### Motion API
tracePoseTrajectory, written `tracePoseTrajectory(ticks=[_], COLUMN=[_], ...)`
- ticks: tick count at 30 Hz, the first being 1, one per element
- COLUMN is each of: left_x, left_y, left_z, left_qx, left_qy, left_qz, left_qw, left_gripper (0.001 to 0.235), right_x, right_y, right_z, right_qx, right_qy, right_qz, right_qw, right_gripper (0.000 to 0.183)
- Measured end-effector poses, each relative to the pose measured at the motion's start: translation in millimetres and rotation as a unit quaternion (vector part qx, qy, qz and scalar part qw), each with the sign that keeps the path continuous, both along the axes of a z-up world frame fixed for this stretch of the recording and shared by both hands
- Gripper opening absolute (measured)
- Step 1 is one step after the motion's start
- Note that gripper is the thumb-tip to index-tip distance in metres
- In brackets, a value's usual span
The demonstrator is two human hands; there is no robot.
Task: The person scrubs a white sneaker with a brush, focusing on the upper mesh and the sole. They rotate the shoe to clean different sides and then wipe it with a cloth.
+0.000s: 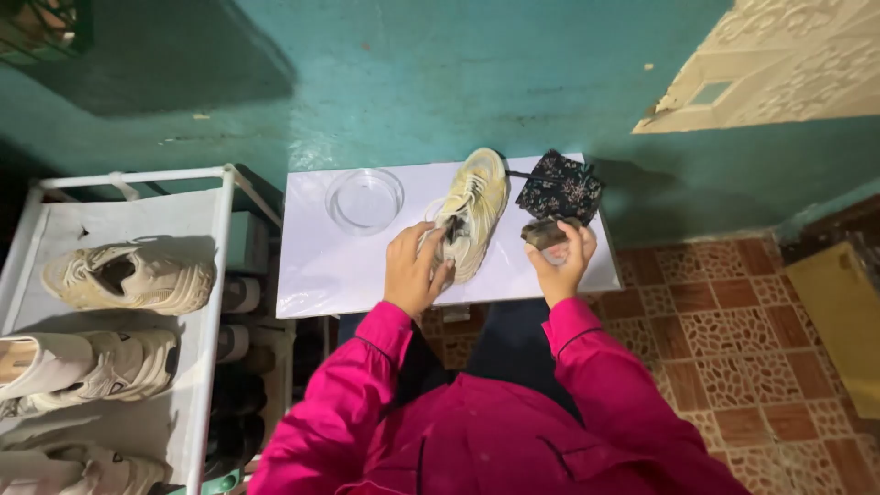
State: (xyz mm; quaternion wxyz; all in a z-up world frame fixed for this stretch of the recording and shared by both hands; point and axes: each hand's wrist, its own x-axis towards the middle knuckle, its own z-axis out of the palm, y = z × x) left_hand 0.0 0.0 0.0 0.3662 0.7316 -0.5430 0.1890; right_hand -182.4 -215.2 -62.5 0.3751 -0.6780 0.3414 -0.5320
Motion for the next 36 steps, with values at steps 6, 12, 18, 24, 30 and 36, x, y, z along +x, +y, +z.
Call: tracePoseTrajectory(ticks=[6, 12, 18, 24, 30, 36], left_x=[33.1, 39.4, 64.3, 59.1, 52.5, 6.5], left_y=[-35.9, -50.8, -71.0, -76.1, -57.1, 5.3], left_z=[-10.5, 9.9, -23.4, 58.4, 125.1, 212.6], left_qx=[0.226, 0.332, 0.232, 0.107, 0.003, -0.042], left_qy=[-0.159, -0.158, -0.250, -0.179, 0.283, 0.460], left_qz=[-0.042, -0.061, -0.124, -0.048, -0.105, -0.032], left_qw=[0.960, 0.928, 0.932, 0.977, 0.953, 0.886], left_gripper=[0.039, 0.032, 0.015, 0.008, 0.013, 0.023], right_x=[-1.6, -0.2, -0.2, 1.0, 4.7, 2.6], right_y=[-4.5, -6.5, -3.2, -3.9, -5.1, -7.0], right_z=[-1.2, -4.6, -3.3, -3.6, -10.0, -13.9], right_qx=[0.047, 0.036, 0.020, 0.023, 0.017, -0.005], right_qy=[-0.061, -0.032, 0.029, 0.016, -0.016, -0.004], right_qz=[0.057, 0.045, 0.003, -0.009, -0.002, -0.012], right_qw=[0.995, 0.998, 0.999, 1.000, 1.000, 1.000], right_gripper=[0.070, 0.072, 0.072, 0.068, 0.069, 0.073])
